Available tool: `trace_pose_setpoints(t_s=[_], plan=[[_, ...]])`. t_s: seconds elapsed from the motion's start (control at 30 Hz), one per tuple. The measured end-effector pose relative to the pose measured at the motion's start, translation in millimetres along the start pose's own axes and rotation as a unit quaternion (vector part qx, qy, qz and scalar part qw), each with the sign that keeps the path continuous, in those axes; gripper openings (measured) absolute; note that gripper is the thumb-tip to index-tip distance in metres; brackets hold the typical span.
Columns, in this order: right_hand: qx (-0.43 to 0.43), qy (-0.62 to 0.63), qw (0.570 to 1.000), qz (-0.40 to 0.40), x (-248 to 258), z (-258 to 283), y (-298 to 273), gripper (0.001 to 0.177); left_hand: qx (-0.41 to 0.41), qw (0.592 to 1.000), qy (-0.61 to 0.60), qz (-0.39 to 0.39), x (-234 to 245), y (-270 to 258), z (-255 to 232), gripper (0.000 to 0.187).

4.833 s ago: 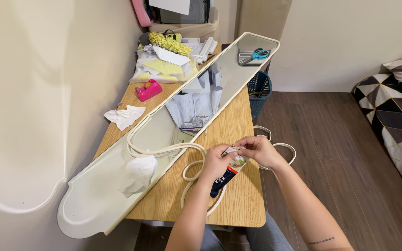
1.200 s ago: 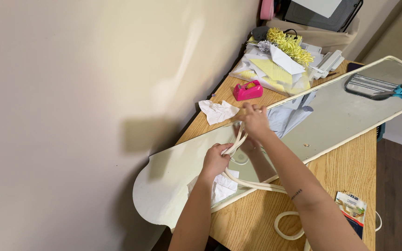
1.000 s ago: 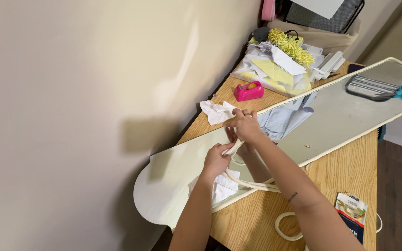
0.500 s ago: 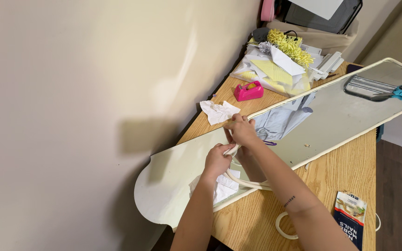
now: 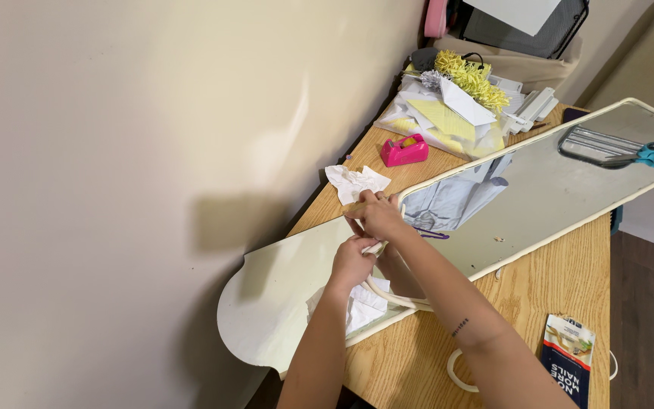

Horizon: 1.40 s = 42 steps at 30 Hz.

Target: The person attaches a white cord to the edge of a long mirror lying on a wooden table. They repeatedly pick up small adhesive pads, peel off backing, and press the cord onto the mirror edge, adjusting placement and wiping the surface with a tissue. The cord is gradually secured along the mirror's length.

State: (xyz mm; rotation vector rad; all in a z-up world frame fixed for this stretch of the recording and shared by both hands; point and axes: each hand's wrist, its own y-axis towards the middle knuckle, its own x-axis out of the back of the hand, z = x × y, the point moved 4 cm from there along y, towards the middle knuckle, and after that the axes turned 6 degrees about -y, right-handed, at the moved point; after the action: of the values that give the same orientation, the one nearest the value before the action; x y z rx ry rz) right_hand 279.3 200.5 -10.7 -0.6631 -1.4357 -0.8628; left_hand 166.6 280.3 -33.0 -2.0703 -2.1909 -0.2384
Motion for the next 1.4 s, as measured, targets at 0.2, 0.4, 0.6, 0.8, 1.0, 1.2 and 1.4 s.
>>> trace_pose_setpoints(t_s=[0.2,0.4,0.6,0.8,1.0,1.2,1.4], plan=[[-0.013,-0.151,0.988,0.017,25.5,-29.1,-7.3,0.044,0.019,1.0,0.004,0.019,3.2,-4.2,-1.5,0.044],[-0.08,-0.201,0.974,-0.062,25.7,-101.8,-12.8,0.055,-0.021,1.0,-0.008,-0.004,3.8,0.5,0.4,0.04],[-0.05,0.124,0.973,-0.188,10.1,-133.4,-6.7,0.067,0.042,0.993,-0.03,-0.11,23.5,4.5,-2.0,0.037],[0.001,0.164,0.977,-0.139,2.9,-115.0,5.4,0.067,0.052,0.975,-0.072,-0.206,45.6,2.8,-8.0,0.026],[-0.013,0.148,0.987,-0.06,7.5,-112.2,12.9,0.057,-0.051,0.954,-0.109,-0.273,63.9,11.3,4.5,0.022],[-0.019,0.176,0.977,-0.12,8.8,-109.5,13.2,0.053,0.049,0.926,0.069,-0.367,107.2,-15.9,15.4,0.018],[-0.001,0.166,0.979,-0.121,7.6,-107.2,15.9,0.056,-0.022,0.75,0.4,-0.526,124.2,-43.6,-13.5,0.024]])
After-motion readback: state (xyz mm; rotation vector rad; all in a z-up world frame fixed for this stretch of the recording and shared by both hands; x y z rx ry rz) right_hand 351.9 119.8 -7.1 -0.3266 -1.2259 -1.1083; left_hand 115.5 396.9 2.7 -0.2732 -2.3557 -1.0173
